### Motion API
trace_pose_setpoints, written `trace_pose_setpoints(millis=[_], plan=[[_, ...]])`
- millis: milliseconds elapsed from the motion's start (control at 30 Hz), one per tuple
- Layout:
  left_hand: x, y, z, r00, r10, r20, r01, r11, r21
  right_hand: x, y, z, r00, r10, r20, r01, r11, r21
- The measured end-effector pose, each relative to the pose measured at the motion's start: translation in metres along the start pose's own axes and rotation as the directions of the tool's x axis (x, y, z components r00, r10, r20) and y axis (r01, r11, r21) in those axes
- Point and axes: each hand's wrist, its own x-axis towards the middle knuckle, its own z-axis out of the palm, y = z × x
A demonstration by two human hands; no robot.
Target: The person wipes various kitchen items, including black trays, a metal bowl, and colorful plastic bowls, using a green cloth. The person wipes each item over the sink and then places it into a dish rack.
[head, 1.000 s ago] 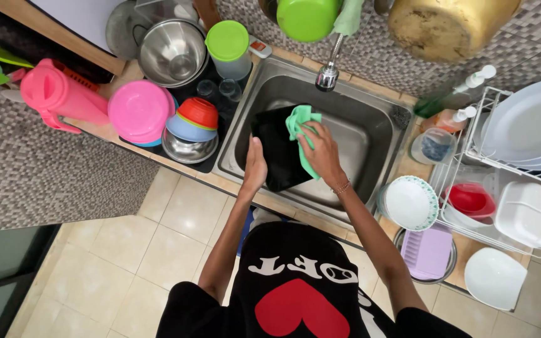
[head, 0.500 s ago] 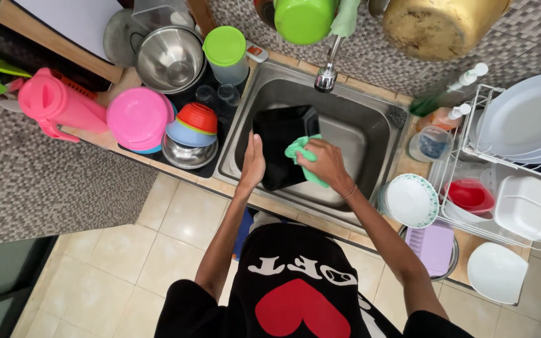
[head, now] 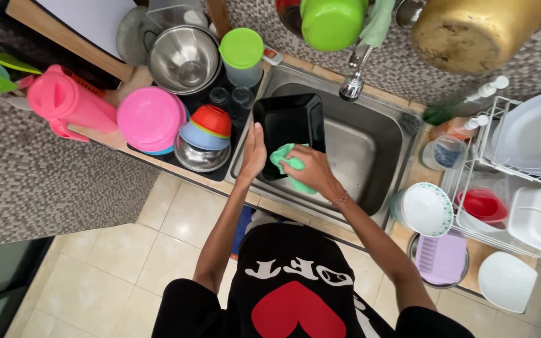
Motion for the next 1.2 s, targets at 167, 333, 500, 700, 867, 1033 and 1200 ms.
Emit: trace_pose_setpoints(millis=[167, 333, 500, 700, 867, 1033, 1200], plan=[[0.003, 0.022, -0.018, 0.998, -0.048, 0.039, 0.048, 0.999, 0.007, 0.034, 0.021, -0.013, 0.989, 0.11, -0.103, -0.128, 0.974, -0.189], [0.009, -0.014, 0.012, 0.985, -0.095, 0.146, 0.095, 0.995, 0.005, 0.072, -0.009, -0.006, 0.951, 0.068, -0.303, -0.125, 0.977, -0.172], [0.026, -0.041, 0.009, 0.984, -0.13, 0.123, 0.146, 0.981, -0.129, 0.062, -0.031, 0.011, 0.985, 0.062, -0.159, -0.072, 0.996, -0.059], [0.038, -0.014, -0.028, 0.994, -0.102, 0.048, 0.107, 0.988, -0.11, 0.03, 0.0, -0.012, 0.986, 0.164, -0.004, -0.162, 0.968, -0.193], [0.026, 0.009, -0.011, 0.986, -0.091, 0.138, 0.088, 0.996, 0.025, 0.05, 0.005, -0.024, 0.958, 0.199, -0.205, -0.25, 0.931, -0.265], [0.021, 0.03, 0.013, 0.97, -0.055, 0.236, 0.055, 0.998, 0.009, 0.061, -0.018, -0.017, 0.948, 0.066, -0.311, -0.131, 0.973, -0.192], [0.022, 0.015, -0.001, 0.98, -0.017, 0.2, 0.015, 1.0, 0.01, 0.027, -0.026, -0.015, 0.991, -0.027, -0.133, 0.007, 0.989, -0.15]])
